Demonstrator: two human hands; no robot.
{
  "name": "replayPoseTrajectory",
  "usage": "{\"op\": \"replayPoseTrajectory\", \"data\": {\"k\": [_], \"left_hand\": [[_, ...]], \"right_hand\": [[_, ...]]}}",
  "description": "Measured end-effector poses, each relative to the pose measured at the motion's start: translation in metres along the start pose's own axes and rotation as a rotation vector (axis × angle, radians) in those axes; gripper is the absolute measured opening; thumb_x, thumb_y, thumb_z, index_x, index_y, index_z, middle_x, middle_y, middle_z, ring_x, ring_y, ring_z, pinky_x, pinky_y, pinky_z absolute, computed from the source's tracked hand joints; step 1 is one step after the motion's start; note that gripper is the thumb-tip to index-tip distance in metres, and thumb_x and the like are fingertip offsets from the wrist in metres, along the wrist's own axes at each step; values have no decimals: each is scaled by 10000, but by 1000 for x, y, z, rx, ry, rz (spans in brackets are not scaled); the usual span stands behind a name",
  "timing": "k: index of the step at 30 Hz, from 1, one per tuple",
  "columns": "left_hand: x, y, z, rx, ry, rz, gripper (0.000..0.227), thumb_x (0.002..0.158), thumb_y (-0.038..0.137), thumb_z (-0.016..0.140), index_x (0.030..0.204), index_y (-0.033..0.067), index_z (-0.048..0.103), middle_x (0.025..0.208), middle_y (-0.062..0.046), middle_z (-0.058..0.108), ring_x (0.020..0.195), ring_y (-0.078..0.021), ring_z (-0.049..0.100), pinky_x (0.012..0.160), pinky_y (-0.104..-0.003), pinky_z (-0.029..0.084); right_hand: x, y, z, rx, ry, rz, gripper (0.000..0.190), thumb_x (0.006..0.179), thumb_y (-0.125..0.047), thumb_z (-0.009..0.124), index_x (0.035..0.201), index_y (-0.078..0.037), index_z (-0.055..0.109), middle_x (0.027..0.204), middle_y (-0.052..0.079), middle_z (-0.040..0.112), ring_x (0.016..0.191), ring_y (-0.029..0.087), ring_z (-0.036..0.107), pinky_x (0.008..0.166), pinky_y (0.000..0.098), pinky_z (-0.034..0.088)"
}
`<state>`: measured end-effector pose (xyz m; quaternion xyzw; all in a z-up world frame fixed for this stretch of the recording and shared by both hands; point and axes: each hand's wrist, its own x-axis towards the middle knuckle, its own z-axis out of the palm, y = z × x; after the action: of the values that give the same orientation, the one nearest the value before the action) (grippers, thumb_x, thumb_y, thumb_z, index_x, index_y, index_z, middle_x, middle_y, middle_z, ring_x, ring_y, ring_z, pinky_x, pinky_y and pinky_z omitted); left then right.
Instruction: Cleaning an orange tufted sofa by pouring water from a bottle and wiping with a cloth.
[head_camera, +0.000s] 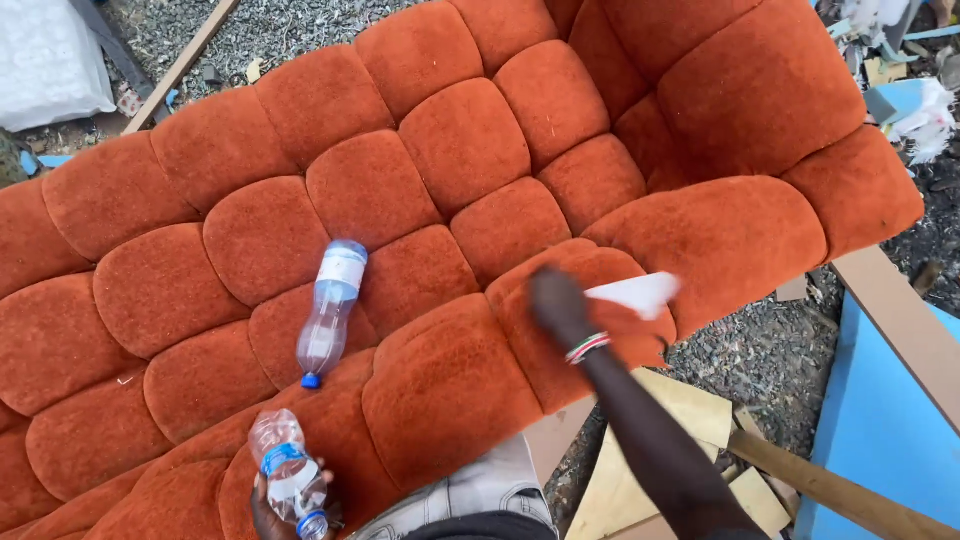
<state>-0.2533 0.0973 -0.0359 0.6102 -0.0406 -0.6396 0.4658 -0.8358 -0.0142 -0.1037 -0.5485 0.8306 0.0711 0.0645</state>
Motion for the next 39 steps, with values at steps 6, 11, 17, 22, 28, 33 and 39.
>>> {"op": "replayPoseTrajectory", "data": {"k": [6, 11, 17, 22, 28, 33, 39], "left_hand": [[-7, -11, 54, -51, 104, -3, 796, 1014, 735, 677, 1367, 22, 651, 1059, -218, 781, 733, -322, 763, 572, -357, 610], [-8, 5, 59, -100, -155, -261, 1003, 991, 875, 599, 1281, -80, 692, 961, -218, 797, 554, -343, 725, 320, -479, 553], [-10, 16, 51, -108, -106, -194, 958, 1008, 854, 614, 1267, -65, 703, 955, -238, 805, 587, -338, 755, 330, -487, 568], [-13, 28, 63, -68, -93, -288, 952, 956, 897, 574, 1301, 19, 698, 972, -141, 791, 563, -254, 712, 310, -490, 537], [-9, 29, 75, -15, 32, -263, 989, 970, 896, 562, 1282, -30, 718, 936, -154, 810, 541, -258, 714, 294, -484, 530], [-23, 41, 82, -56, -38, -256, 951, 968, 870, 563, 1268, -21, 708, 916, -163, 808, 553, -240, 718, 351, -427, 506], [-28, 43, 100, -96, -4, -273, 913, 946, 853, 604, 1237, -6, 705, 879, -158, 770, 485, -218, 624, 354, -360, 434]], "right_hand": [[8, -54, -56, 388, -654, -378, 418, 1052, -190, 326, 1180, 29, 658, 1209, 295, 724, 1032, 530, 713, 853, 662, 543], [184, 178, 135, -334, -365, -51, 265, 1044, -224, 578, 1048, -214, 843, 1036, 58, 835, 999, 282, 800, 918, 494, 585], [161, 71, 63, -100, -687, -3, 426, 1062, -153, 442, 1272, -125, 812, 1321, 120, 778, 1230, 329, 746, 987, 463, 623], [71, -110, 261, 126, -681, -489, 343, 991, -195, 492, 1100, -118, 808, 1126, 158, 785, 1040, 355, 749, 972, 475, 574], [75, -181, 75, 736, -777, -634, 117, 860, -216, 756, 901, -119, 806, 929, 99, 826, 841, 267, 776, 739, 423, 597], [152, -97, 117, 863, -518, -270, 290, 729, -346, 987, 897, -217, 788, 938, 22, 801, 890, 198, 731, 769, 371, 543], [104, -131, 90, -16, -1000, -486, 457, 816, -132, 791, 1267, -56, 785, 1337, 207, 748, 1222, 381, 743, 1005, 506, 623]]}}
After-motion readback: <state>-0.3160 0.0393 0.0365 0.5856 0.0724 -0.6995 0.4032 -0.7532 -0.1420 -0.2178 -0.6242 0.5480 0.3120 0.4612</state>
